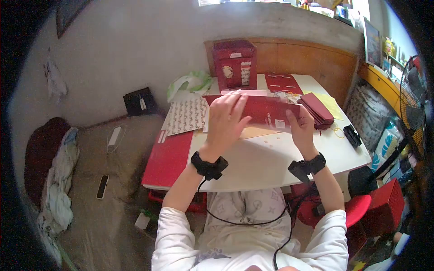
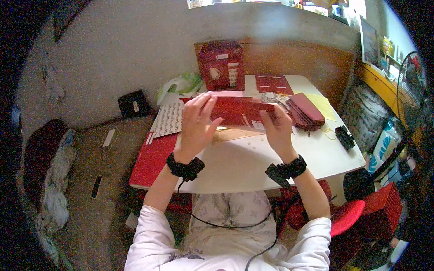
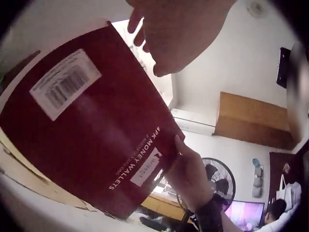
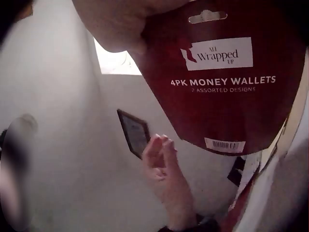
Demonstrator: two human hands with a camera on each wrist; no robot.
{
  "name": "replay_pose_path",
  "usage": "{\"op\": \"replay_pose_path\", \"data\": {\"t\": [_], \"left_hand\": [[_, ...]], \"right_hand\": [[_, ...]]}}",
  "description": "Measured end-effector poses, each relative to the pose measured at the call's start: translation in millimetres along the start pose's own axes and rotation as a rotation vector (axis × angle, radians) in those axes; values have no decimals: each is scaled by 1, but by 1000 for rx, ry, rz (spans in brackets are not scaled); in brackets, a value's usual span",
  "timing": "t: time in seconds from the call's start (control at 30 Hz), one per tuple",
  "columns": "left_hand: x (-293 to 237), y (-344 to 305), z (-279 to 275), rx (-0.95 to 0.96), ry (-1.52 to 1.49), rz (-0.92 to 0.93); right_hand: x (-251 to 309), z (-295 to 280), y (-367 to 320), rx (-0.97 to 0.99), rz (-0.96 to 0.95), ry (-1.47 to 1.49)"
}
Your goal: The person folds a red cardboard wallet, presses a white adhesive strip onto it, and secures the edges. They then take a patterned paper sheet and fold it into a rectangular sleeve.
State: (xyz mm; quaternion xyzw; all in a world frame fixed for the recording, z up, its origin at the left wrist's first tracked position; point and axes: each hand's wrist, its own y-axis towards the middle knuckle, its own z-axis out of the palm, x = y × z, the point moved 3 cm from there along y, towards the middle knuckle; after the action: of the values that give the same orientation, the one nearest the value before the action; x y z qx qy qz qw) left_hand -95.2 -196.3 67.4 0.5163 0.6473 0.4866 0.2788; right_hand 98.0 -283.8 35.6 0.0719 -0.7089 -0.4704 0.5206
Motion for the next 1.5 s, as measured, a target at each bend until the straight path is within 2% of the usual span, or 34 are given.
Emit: {"op": "replay_pose_path", "data": {"t": [0.07,0.13,0.27,0.7,1.0,1.1,1.17,1.2,1.27,1.3,1.37,1.4,1.43,1.5], "left_hand": [[-10,8,6,26,78,105],[-13,7,13,25,50,120],[-17,4,18,57,-13,120],[-23,5,13,65,-163,183],[-26,0,16,94,-115,238],[-29,-1,15,78,-110,221],[-29,-3,14,84,-93,233],[-29,-4,14,90,-76,244],[-30,-7,15,109,-34,239],[-31,-9,17,126,7,235],[-34,-11,20,129,30,233],[-36,-13,22,135,54,235],[-38,-14,24,135,50,235],[-43,-17,28,169,134,292]], "right_hand": [[11,5,-5,18,-48,-35],[19,10,-8,31,-137,-75],[26,12,-17,90,-188,-194],[19,6,-26,91,-175,-222],[16,5,-28,97,-168,-196],[19,5,-27,105,-191,-190],[23,5,-24,175,-316,-183],[24,5,-21,176,-315,-183],[32,5,-19,147,-454,-296],[38,4,-18,150,-454,-298],[54,7,-21,99,-643,-733],[58,10,-23,136,-722,-847],[59,12,-24,136,-720,-851],[57,23,-30,312,-846,-1129]]}}
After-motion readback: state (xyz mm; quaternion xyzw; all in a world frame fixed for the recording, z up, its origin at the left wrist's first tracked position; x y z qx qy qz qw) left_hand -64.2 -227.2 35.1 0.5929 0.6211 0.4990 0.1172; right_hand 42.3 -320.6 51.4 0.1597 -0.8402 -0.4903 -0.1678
